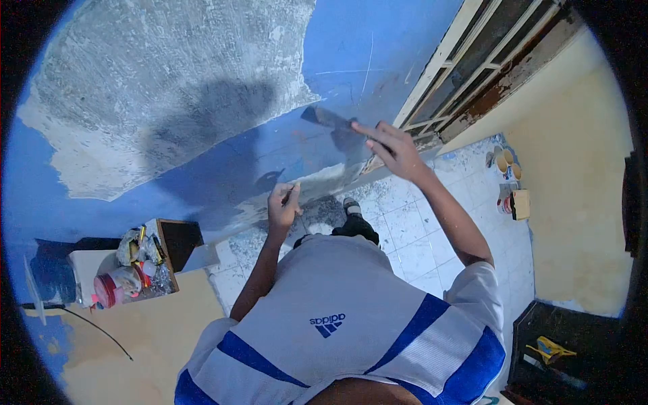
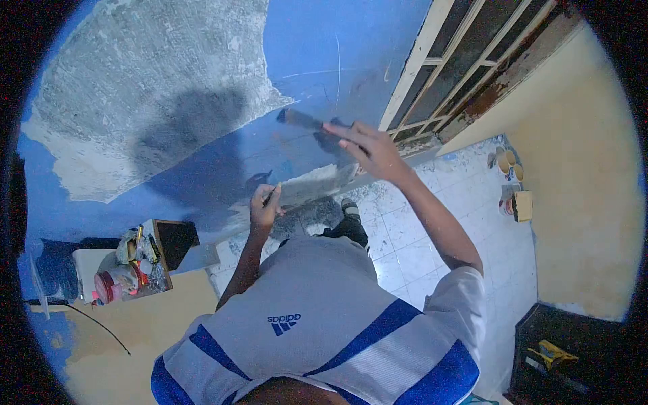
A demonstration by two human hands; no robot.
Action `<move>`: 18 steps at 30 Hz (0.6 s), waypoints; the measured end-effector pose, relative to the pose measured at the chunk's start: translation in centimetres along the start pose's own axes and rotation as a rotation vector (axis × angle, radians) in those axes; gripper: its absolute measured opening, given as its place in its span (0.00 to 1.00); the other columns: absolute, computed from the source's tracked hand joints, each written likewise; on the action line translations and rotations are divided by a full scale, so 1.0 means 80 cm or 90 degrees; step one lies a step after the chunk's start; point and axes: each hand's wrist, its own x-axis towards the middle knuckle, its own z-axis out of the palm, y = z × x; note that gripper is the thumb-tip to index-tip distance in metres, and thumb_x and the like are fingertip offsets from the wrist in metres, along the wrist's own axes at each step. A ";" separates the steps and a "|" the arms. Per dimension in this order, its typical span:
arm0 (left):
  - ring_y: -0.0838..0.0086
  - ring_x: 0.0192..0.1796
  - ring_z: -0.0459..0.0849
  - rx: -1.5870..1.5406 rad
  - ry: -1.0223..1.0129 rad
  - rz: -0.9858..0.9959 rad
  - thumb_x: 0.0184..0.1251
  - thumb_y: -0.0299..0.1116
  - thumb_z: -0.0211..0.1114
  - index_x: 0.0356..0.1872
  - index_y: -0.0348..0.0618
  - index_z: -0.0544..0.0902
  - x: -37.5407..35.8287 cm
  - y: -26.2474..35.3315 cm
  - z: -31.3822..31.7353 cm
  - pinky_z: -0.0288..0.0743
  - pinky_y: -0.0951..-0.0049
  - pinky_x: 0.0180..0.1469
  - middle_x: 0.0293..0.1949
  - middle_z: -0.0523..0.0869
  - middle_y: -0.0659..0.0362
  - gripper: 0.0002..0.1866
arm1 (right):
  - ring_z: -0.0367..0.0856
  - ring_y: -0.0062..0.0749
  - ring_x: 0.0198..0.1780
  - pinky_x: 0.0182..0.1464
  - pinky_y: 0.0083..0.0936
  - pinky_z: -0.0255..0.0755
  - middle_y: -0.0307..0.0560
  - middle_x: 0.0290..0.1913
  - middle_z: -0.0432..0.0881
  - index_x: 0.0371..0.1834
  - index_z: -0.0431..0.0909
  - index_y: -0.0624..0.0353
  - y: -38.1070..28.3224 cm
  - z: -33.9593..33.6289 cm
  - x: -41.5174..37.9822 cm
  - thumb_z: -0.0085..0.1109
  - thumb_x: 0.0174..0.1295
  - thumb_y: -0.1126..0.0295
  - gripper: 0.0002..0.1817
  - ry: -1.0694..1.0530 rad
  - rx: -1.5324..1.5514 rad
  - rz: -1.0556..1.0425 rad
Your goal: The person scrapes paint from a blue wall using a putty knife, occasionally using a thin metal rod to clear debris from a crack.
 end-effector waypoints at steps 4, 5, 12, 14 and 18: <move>0.78 0.22 0.78 -0.053 -0.088 -0.052 0.72 0.36 0.62 0.41 0.39 0.75 0.001 -0.011 0.006 0.76 0.72 0.27 0.21 0.79 0.60 0.10 | 0.70 0.32 0.26 0.32 0.29 0.70 0.46 0.25 0.68 0.63 0.77 0.35 0.019 0.007 0.008 0.56 0.68 0.64 0.20 0.081 0.035 0.027; 0.78 0.23 0.79 -0.032 -0.133 -0.066 0.72 0.37 0.61 0.41 0.38 0.75 -0.001 -0.014 0.006 0.76 0.72 0.28 0.22 0.80 0.59 0.11 | 0.70 0.32 0.26 0.33 0.29 0.70 0.46 0.25 0.70 0.63 0.77 0.35 0.022 0.016 0.005 0.55 0.68 0.63 0.20 0.047 0.045 0.019; 0.62 0.49 0.83 0.287 -0.500 -0.106 0.68 0.57 0.59 0.60 0.39 0.73 -0.041 -0.014 0.010 0.76 0.63 0.52 0.47 0.84 0.47 0.32 | 0.81 0.43 0.36 0.43 0.37 0.74 0.55 0.40 0.84 0.60 0.78 0.46 0.116 0.149 -0.106 0.56 0.67 0.56 0.19 -0.161 0.144 0.212; 0.58 0.52 0.82 0.324 -0.582 -0.103 0.68 0.58 0.57 0.61 0.40 0.73 -0.051 -0.010 0.015 0.74 0.60 0.56 0.50 0.83 0.46 0.33 | 0.83 0.50 0.41 0.44 0.41 0.75 0.60 0.42 0.83 0.56 0.79 0.54 0.186 0.218 -0.195 0.55 0.67 0.55 0.20 -0.167 0.072 0.368; 0.53 0.56 0.80 0.370 -0.610 -0.186 0.68 0.61 0.52 0.61 0.40 0.73 -0.059 0.014 0.007 0.70 0.58 0.60 0.55 0.81 0.43 0.35 | 0.83 0.52 0.46 0.49 0.47 0.77 0.55 0.45 0.83 0.52 0.78 0.54 0.330 0.371 -0.529 0.50 0.63 0.55 0.20 -0.356 -0.231 0.570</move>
